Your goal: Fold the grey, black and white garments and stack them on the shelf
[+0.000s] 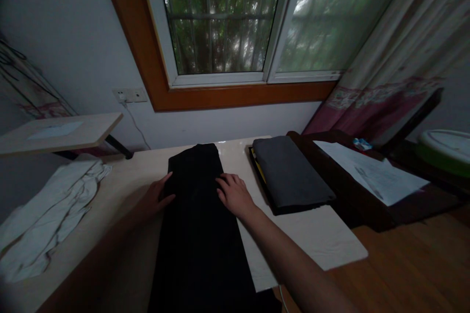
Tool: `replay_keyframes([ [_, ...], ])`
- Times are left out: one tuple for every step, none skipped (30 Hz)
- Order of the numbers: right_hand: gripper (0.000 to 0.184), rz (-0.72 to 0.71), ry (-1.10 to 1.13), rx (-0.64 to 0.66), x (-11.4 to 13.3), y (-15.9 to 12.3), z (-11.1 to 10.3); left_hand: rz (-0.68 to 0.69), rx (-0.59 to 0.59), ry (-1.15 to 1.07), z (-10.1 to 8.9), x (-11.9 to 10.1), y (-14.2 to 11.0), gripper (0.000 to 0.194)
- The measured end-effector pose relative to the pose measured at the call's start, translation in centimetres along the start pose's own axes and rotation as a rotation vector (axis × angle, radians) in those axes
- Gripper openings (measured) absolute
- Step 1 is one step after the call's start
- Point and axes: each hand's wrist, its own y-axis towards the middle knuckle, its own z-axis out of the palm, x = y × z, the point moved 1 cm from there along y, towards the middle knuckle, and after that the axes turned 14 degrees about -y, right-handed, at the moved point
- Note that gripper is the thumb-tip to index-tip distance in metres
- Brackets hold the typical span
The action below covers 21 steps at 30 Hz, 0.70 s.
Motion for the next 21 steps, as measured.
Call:
replay_keyframes([
  [0.039, -0.003, -0.005, 0.001, 0.0, -0.1, 0.0, 0.023, -0.001, 0.045, 0.0, 0.1, 0.1, 0.075],
  [0.039, -0.006, -0.009, 0.001, 0.0, -0.1, 0.0, 0.042, 0.002, 0.079, 0.0, 0.2, 0.2, 0.074],
  [0.040, -0.007, -0.012, 0.000, -0.1, -0.1, 0.1, 0.060, 0.007, 0.106, -0.1, 0.2, 0.3, 0.073],
  [0.040, -0.007, -0.015, -0.002, -0.1, -0.1, 0.1, 0.077, 0.013, 0.131, -0.2, 0.2, 0.3, 0.072],
  [0.040, -0.005, -0.016, -0.004, -0.2, 0.0, 0.2, 0.093, 0.022, 0.152, -0.3, 0.1, 0.4, 0.071],
  [0.040, -0.004, -0.018, -0.007, -0.2, 0.1, 0.3, 0.106, 0.033, 0.171, -0.3, 0.1, 0.4, 0.071],
  [0.039, -0.003, -0.020, -0.009, -0.3, 0.4, 0.4, 0.114, 0.040, 0.188, -0.4, 0.0, 0.5, 0.070],
  [0.039, -0.001, -0.023, -0.012, -0.3, 0.6, 0.4, 0.119, 0.042, 0.202, -0.4, 0.0, 0.6, 0.070],
  [0.039, -0.001, -0.028, -0.013, -0.4, 0.9, 0.5, 0.121, 0.039, 0.217, -0.4, -0.1, 0.6, 0.071],
  [0.038, -0.002, -0.034, -0.013, -0.4, 1.2, 0.6, 0.119, 0.032, 0.232, -0.4, 0.0, 0.7, 0.071],
  [0.038, -0.003, -0.042, -0.014, -0.5, 1.5, 0.7, 0.115, 0.022, 0.249, -0.3, 0.0, 0.8, 0.072],
  [0.037, -0.006, -0.051, -0.014, -0.5, 1.8, 0.7, 0.109, 0.014, 0.267, -0.2, 0.1, 0.9, 0.072],
  [0.037, -0.006, -0.060, -0.016, -0.5, 2.1, 0.8, 0.101, 0.004, 0.285, -0.1, 0.2, 1.1, 0.072],
  [0.037, -0.006, -0.068, -0.021, -0.5, 2.3, 0.8, 0.091, -0.003, 0.300, 0.0, 0.3, 1.2, 0.072],
  [0.037, -0.004, -0.075, -0.028, -0.4, 2.5, 0.9, 0.080, -0.011, 0.312, 0.1, 0.4, 1.4, 0.072],
  [0.038, 0.000, -0.081, -0.036, -0.4, 2.6, 0.9, 0.070, -0.019, 0.319, 0.1, 0.5, 1.6, 0.072],
  [0.038, 0.007, -0.085, -0.044, -0.3, 2.7, 1.0, 0.060, -0.026, 0.321, 0.1, 0.5, 1.8, 0.072],
  [0.039, 0.014, -0.089, -0.049, -0.2, 2.8, 1.1, 0.054, -0.032, 0.320, 0.1, 0.6, 2.0, 0.072],
  [0.039, 0.020, -0.093, -0.052, 0.0, 2.8, 1.1, 0.050, -0.038, 0.317, 0.1, 0.7, 2.1, 0.073],
  [0.040, 0.024, -0.096, -0.052, 0.1, 2.7, 1.2, 0.051, -0.041, 0.311, 0.1, 0.7, 2.3, 0.073],
  [0.040, 0.026, -0.099, -0.051, 0.3, 2.7, 1.2, 0.055, -0.044, 0.304, 0.0, 0.7, 2.4, 0.072],
])
